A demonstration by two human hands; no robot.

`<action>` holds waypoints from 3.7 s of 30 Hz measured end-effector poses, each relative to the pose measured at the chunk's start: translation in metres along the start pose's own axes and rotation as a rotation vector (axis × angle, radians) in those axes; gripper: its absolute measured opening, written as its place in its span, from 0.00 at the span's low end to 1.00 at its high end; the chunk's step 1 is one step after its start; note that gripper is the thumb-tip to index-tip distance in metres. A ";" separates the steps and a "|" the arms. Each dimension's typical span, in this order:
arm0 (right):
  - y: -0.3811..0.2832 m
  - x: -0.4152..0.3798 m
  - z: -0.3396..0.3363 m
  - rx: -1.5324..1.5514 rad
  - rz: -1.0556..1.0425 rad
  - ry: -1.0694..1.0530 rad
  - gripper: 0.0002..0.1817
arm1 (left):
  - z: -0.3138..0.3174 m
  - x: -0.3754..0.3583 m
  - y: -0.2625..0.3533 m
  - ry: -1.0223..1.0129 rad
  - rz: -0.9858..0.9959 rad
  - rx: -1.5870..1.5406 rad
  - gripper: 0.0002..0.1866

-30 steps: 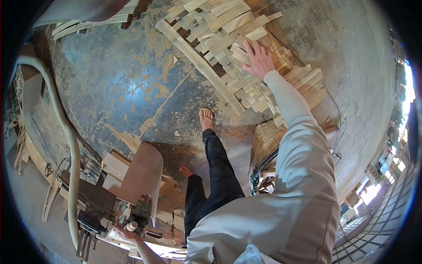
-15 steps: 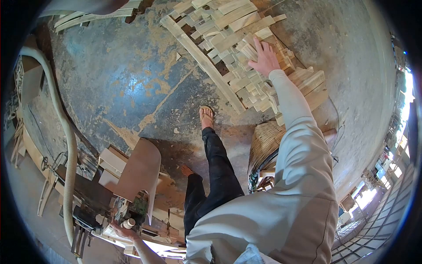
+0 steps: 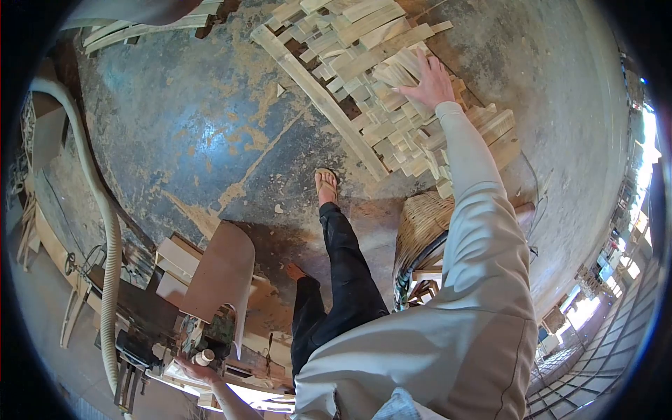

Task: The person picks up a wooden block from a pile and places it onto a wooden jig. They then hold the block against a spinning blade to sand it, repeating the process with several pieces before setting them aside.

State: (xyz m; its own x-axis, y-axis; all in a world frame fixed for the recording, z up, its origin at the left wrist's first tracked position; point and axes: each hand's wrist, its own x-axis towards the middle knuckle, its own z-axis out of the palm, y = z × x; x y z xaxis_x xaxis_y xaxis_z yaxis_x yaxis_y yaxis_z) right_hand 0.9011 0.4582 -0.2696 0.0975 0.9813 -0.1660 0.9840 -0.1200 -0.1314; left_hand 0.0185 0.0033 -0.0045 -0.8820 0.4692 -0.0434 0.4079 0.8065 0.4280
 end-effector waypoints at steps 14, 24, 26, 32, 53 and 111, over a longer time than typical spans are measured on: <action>-0.017 -0.017 0.022 -0.069 -0.092 -0.067 0.50 | 0.001 0.002 0.008 -0.022 -0.011 0.023 0.41; -0.038 -0.008 -0.008 0.218 -0.076 0.092 0.38 | 0.006 -0.008 0.009 -0.015 -0.045 -0.128 0.41; -0.093 -0.021 -0.066 0.392 0.009 0.012 0.38 | 0.010 -0.012 0.018 0.033 -0.058 -0.155 0.40; -0.269 -0.126 -0.116 1.359 0.049 -0.436 0.40 | 0.001 -0.008 0.038 -0.059 0.089 0.087 0.35; -0.738 -0.523 -0.264 1.610 -0.364 -1.200 0.34 | -0.154 -0.090 0.029 -0.340 0.354 -0.936 0.55; -0.850 -0.506 -0.145 0.201 -1.381 -0.781 0.43 | -0.333 0.079 -0.412 0.648 -0.327 -1.434 0.21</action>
State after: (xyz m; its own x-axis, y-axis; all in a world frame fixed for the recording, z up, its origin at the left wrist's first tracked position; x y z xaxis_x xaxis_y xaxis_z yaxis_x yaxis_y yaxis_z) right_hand 0.0368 0.0856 0.0682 -0.9689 0.0422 -0.2440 0.2078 0.6746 -0.7084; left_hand -0.2972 -0.4117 0.1160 -0.9812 -0.1722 -0.0870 -0.0270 -0.3241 0.9456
